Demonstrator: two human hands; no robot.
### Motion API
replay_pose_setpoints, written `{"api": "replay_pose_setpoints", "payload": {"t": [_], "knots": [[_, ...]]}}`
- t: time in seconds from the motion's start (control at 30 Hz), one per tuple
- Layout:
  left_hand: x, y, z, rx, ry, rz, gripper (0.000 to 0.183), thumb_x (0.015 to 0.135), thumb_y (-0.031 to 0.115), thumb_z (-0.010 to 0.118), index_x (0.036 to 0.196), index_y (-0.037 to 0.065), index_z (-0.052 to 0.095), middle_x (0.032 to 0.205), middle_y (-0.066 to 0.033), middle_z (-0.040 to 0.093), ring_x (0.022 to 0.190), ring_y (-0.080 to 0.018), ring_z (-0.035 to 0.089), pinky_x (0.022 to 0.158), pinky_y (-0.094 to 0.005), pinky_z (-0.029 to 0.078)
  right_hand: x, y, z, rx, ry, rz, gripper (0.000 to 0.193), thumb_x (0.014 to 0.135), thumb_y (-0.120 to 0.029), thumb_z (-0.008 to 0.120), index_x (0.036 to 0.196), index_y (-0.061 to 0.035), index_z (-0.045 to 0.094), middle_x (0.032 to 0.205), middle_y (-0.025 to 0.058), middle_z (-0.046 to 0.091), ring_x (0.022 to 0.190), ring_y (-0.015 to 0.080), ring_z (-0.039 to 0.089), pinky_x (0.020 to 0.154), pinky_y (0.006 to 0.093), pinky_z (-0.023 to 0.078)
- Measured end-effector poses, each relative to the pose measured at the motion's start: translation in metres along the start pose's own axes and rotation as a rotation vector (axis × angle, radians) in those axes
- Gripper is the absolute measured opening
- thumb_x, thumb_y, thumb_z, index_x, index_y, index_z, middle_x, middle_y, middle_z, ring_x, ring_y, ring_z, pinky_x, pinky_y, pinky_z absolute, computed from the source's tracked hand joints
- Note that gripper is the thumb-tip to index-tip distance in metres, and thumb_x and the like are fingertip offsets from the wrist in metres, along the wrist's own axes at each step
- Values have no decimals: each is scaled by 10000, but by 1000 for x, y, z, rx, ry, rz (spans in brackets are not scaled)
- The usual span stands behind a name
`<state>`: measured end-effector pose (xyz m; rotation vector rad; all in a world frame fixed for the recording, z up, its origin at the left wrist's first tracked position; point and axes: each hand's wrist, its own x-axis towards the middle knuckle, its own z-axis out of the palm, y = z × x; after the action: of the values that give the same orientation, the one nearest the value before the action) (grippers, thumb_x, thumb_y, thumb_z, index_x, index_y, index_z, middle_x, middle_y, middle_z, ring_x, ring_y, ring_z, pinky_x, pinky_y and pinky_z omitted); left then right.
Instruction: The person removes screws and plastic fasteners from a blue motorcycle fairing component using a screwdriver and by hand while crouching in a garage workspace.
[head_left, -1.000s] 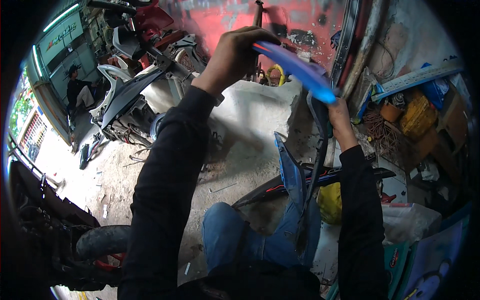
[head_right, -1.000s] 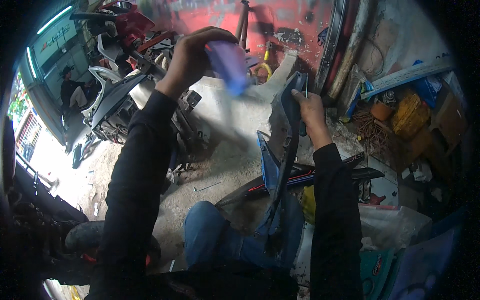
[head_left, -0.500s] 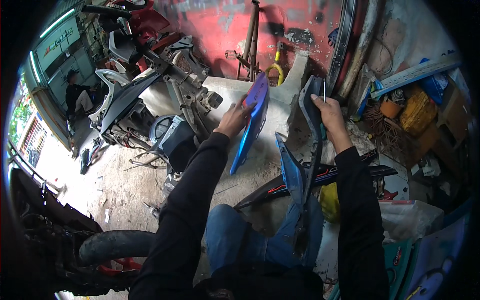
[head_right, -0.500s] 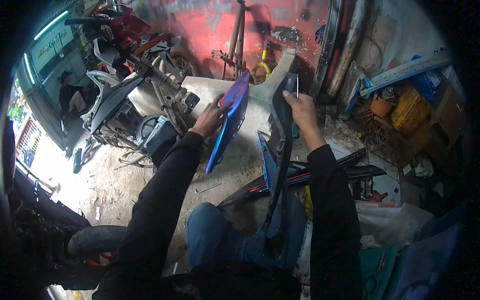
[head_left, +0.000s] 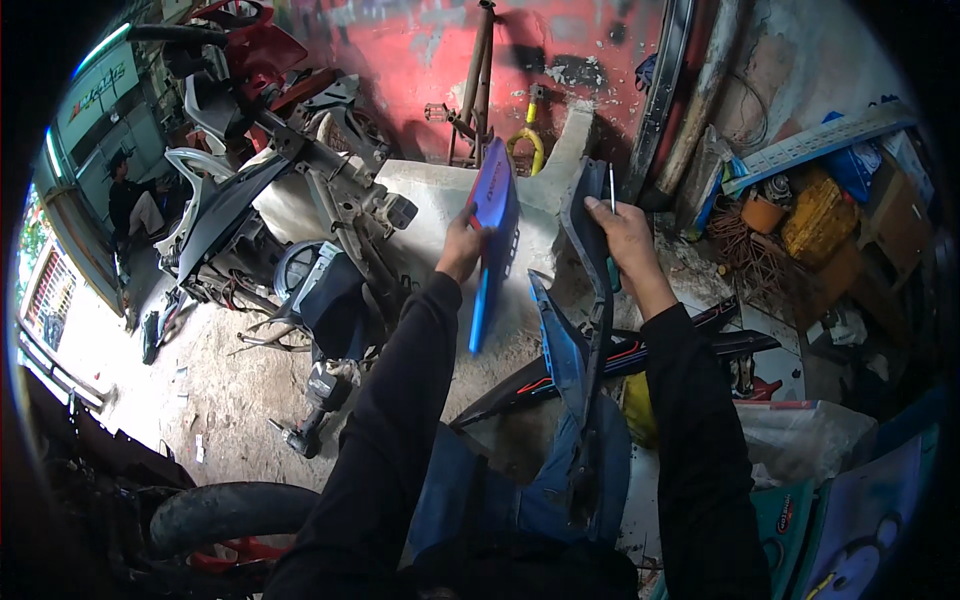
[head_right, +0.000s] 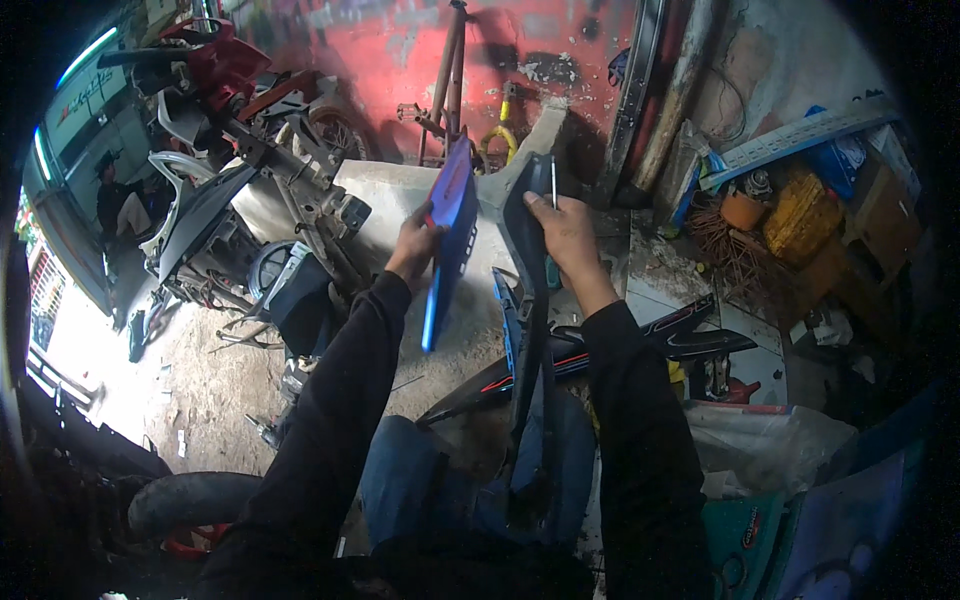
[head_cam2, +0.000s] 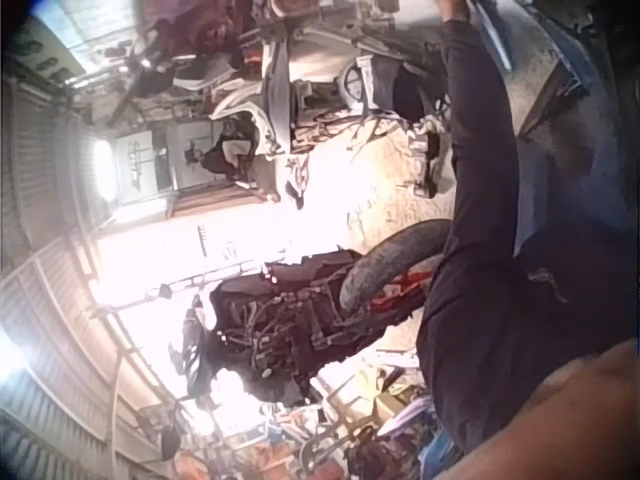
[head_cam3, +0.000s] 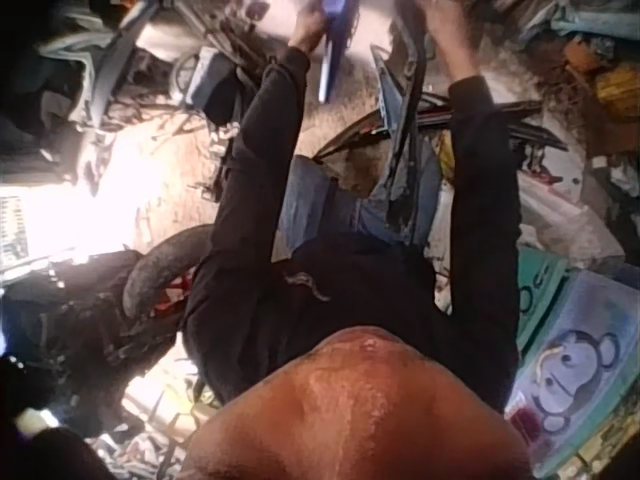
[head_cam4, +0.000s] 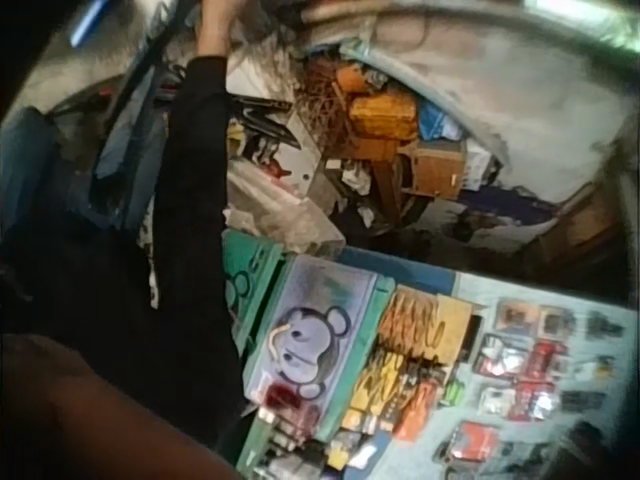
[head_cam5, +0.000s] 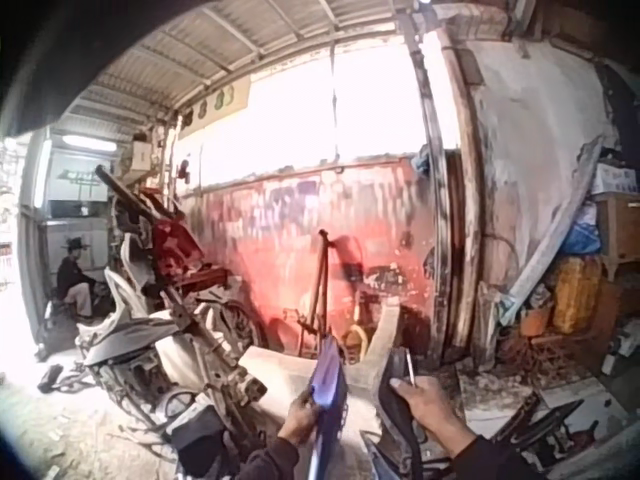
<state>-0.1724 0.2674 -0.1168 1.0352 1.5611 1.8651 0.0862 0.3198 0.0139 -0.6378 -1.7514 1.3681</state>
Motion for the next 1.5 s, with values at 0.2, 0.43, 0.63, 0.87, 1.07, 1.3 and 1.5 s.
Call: {"api": "replay_pose_setpoints", "payload": {"t": [0.2, 0.43, 0.63, 0.87, 1.07, 1.3, 1.5], "knots": [[42, 16, 7, -320, 37, -74, 676, 852, 82, 610, 1400, -77, 248, 1222, -256, 526, 1029, -251, 590, 840, -326, 493, -3, -1, 11, -102, 37, -78, 287, 899, -259, 608, 800, 6, 650, 634, -24, 567, 604, 84, 481, 582, 302, 405], [44, 7, -8, 39, 9, -260, 970, 760, 355, 758, 1411, -81, 186, 1220, -296, 511, 1000, -310, 611, 814, -349, 509, 9, 22, 5, -184, -70, -17, 323, 921, -302, 585, 824, -3, 660, 701, 3, 634, 592, 67, 562, 569, 228, 433], [23, 20, 2, -40, -104, -283, 1005, 782, 441, 727, 1421, -74, 146, 1216, -253, 518, 995, -268, 598, 819, -371, 501, 7, 25, 8, -121, -37, 38, 327, 911, -289, 598, 747, -8, 631, 592, -51, 492, 563, 53, 410, 525, 276, 340], [30, 29, -8, 130, -95, -289, 1036, 705, 501, 752, 1384, -91, 242, 1195, -267, 541, 961, -282, 634, 789, -355, 522, 15, 32, 11, -199, -36, -53, 351, 891, -319, 616, 768, 8, 651, 586, 4, 546, 568, 79, 463, 540, 303, 375], [6, 55, 9, 683, 345, 380, 780, 801, 537, 637, 1262, -69, 468, 1157, -254, 582, 991, -304, 616, 904, -348, 452, 16, 32, 20, -240, -72, -6, 275, 911, -262, 596, 836, -7, 669, 707, -15, 613, 615, 57, 540, 581, 238, 425], [-68, 124, 36, -92, -432, -98, 444, 928, 368, 549, 1165, -7, 567, 1007, -57, 627, 893, -139, 577, 813, -282, 458, 22, 33, 42, -195, -97, -39, 322, 849, -301, 667, 734, -1, 653, 627, -21, 571, 557, 55, 495, 529, 257, 392], [-109, 170, 8, 47, -402, -116, 375, 889, 220, 624, 1152, -39, 557, 919, -51, 636, 767, -103, 609, 691, -258, 493, -12, -6, 42, -270, -125, 33, 473, 803, -453, 671, 726, 14, 679, 534, 109, 586, 478, 174, 588, 502, 343, 440]]}}
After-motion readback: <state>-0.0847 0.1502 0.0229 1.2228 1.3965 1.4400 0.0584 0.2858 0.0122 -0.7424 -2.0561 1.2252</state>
